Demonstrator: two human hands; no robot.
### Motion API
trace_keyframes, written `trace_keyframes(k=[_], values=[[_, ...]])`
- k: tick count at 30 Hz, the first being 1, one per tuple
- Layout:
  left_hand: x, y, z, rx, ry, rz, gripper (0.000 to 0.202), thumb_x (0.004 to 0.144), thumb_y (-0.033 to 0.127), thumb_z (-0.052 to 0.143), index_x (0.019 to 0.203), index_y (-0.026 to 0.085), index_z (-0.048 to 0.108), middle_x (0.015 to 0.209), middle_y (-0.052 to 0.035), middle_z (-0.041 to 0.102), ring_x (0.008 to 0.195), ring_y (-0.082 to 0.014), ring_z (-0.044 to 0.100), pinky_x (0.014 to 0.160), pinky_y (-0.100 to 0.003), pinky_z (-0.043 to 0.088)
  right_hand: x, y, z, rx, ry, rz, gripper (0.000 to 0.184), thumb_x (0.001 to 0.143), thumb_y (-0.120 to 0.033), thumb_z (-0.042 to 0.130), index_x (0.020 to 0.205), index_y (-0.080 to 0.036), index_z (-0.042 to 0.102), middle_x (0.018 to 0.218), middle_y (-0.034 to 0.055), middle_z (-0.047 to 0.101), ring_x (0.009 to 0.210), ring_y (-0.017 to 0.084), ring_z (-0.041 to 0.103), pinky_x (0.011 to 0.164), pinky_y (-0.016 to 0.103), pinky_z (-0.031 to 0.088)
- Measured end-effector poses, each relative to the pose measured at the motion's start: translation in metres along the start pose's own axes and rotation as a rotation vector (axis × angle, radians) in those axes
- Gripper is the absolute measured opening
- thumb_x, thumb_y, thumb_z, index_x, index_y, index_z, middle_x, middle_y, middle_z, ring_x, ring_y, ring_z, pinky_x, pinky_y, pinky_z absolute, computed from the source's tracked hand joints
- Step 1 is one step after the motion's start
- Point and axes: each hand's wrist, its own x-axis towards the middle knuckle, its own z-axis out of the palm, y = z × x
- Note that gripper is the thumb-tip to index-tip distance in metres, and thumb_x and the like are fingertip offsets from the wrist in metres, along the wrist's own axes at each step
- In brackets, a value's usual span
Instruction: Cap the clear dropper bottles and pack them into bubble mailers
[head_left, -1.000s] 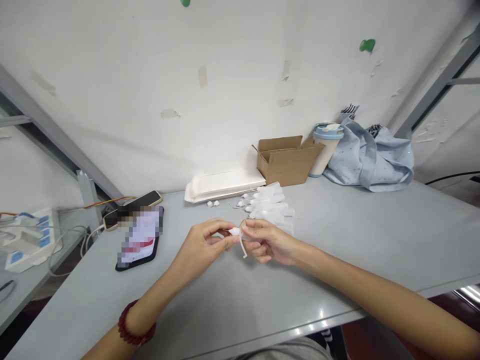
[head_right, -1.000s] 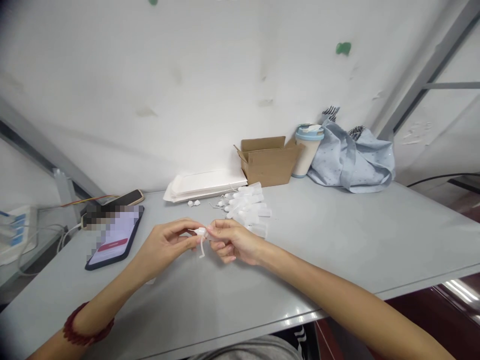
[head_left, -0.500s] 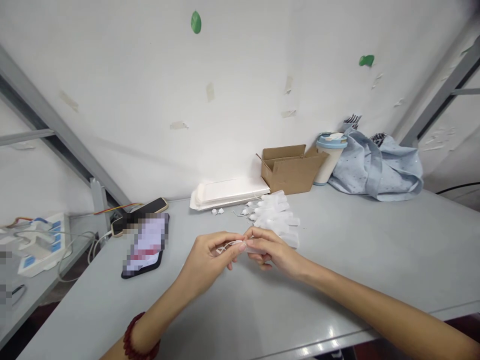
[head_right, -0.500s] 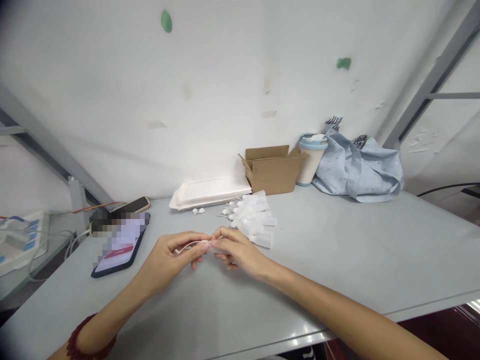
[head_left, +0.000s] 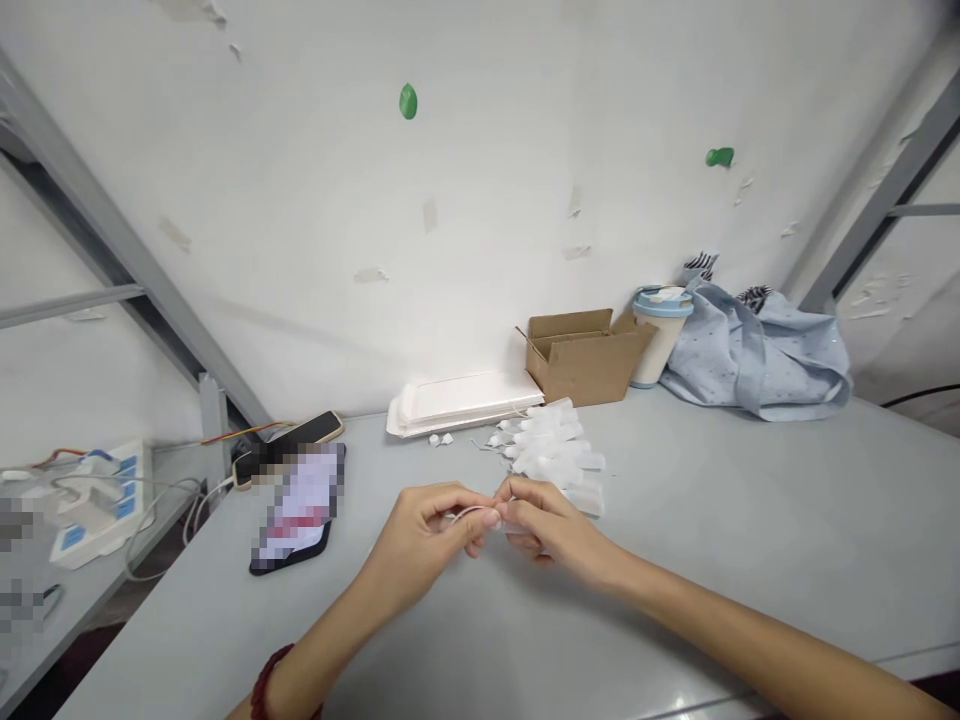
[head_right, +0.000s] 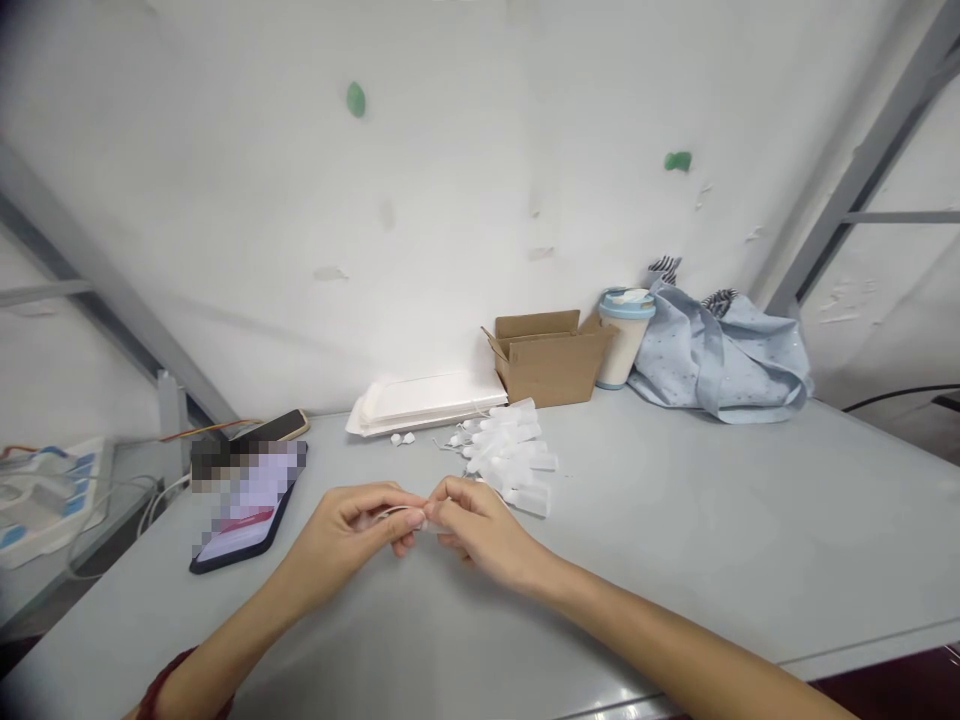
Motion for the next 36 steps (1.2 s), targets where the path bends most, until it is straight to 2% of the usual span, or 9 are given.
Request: trace_keyframes(k=[5, 8, 16, 19, 21, 25, 30, 33, 36], values=[[0.002, 0.004, 0.001, -0.061, 0.019, -0.163, 0.024, 0.077, 0.036, 0.063, 0.073, 0.013, 0.067, 0.057, -0.0001, 0.06, 0.051, -0.0121, 0.057, 0.054, -0.023, 0.046, -0.002, -0.003, 0.004, -0.081, 0.076, -0.014, 0.017, 0.084, -0.031, 0.045, 0.071, -0.019, 0.043, 0.052, -0.0093, 0.028, 0.045, 0.006, 0.021, 0.041, 0.019, 0.017], [0.002, 0.003, 0.002, -0.047, -0.002, -0.175, 0.026, 0.078, 0.037, 0.061, 0.072, 0.012, 0.065, 0.056, 0.0002, 0.059, 0.049, -0.0121, 0.055, 0.051, -0.023, 0.046, -0.001, -0.001, 0.004, -0.134, 0.106, -0.056, 0.018, 0.084, -0.032, 0.046, 0.071, -0.019, 0.044, 0.051, -0.0094, 0.028, 0.046, 0.006, 0.022, 0.043, 0.019, 0.02], [-0.002, -0.013, 0.0, 0.344, 0.045, 0.4, 0.012, 0.084, 0.02, 0.058, 0.087, 0.016, 0.069, 0.072, -0.0048, 0.066, 0.064, -0.0137, 0.057, 0.061, -0.024, 0.045, -0.002, -0.005, 0.0, -0.016, 0.041, 0.029, 0.026, 0.08, -0.04, 0.054, 0.071, -0.02, 0.041, 0.051, -0.0102, 0.024, 0.045, 0.006, 0.018, 0.041, 0.02, 0.015], [-0.001, -0.016, 0.002, 0.358, 0.096, 0.503, 0.011, 0.083, 0.019, 0.06, 0.091, 0.016, 0.067, 0.081, -0.007, 0.068, 0.069, -0.0149, 0.06, 0.064, -0.024, 0.047, -0.001, -0.006, -0.001, 0.013, 0.048, 0.045, 0.026, 0.081, -0.039, 0.053, 0.069, -0.02, 0.04, 0.052, -0.01, 0.022, 0.045, 0.006, 0.017, 0.041, 0.02, 0.014], [-0.001, -0.013, 0.002, 0.325, 0.096, 0.427, 0.011, 0.081, 0.022, 0.062, 0.09, 0.017, 0.068, 0.081, -0.0062, 0.069, 0.069, -0.0149, 0.06, 0.063, -0.023, 0.048, -0.001, -0.005, -0.001, -0.013, 0.063, 0.007, 0.026, 0.082, -0.04, 0.052, 0.069, -0.02, 0.04, 0.051, -0.0098, 0.024, 0.045, 0.006, 0.019, 0.041, 0.02, 0.015], [-0.001, -0.004, 0.001, 0.216, 0.029, 0.096, 0.02, 0.083, 0.032, 0.058, 0.08, 0.016, 0.068, 0.072, -0.0037, 0.067, 0.064, -0.014, 0.059, 0.059, -0.022, 0.048, -0.001, -0.002, 0.002, -0.139, 0.109, -0.09, 0.028, 0.084, -0.043, 0.051, 0.07, -0.019, 0.043, 0.052, -0.0086, 0.03, 0.046, 0.006, 0.025, 0.042, 0.02, 0.021], [-0.001, -0.001, 0.002, 0.133, -0.151, -0.161, 0.044, 0.089, 0.046, 0.042, 0.065, 0.013, 0.059, 0.057, -0.0013, 0.058, 0.049, -0.0117, 0.053, 0.048, -0.022, 0.043, -0.002, 0.0, 0.002, -0.191, 0.108, -0.101, 0.029, 0.085, -0.045, 0.051, 0.074, -0.02, 0.043, 0.053, -0.0081, 0.036, 0.045, 0.006, 0.025, 0.043, 0.02, 0.021], [-0.002, -0.004, 0.003, 0.231, -0.124, -0.076, 0.042, 0.091, 0.042, 0.04, 0.062, 0.014, 0.055, 0.055, -0.0003, 0.055, 0.049, -0.0112, 0.051, 0.048, -0.021, 0.04, -0.004, -0.004, 0.0, -0.046, 0.053, -0.005, 0.029, 0.084, -0.046, 0.053, 0.076, -0.022, 0.04, 0.053, -0.0098, 0.03, 0.044, 0.005, 0.019, 0.041, 0.019, 0.015], [-0.003, -0.009, 0.003, 0.458, -0.042, 0.224, 0.033, 0.092, 0.03, 0.041, 0.066, 0.016, 0.056, 0.06, -0.0013, 0.055, 0.056, -0.0123, 0.05, 0.055, -0.023, 0.039, -0.005, -0.011, -0.002, 0.09, -0.011, 0.133, 0.03, 0.083, -0.046, 0.055, 0.077, -0.024, 0.037, 0.052, -0.0109, 0.022, 0.044, 0.005, 0.013, 0.041, 0.019, 0.01]])
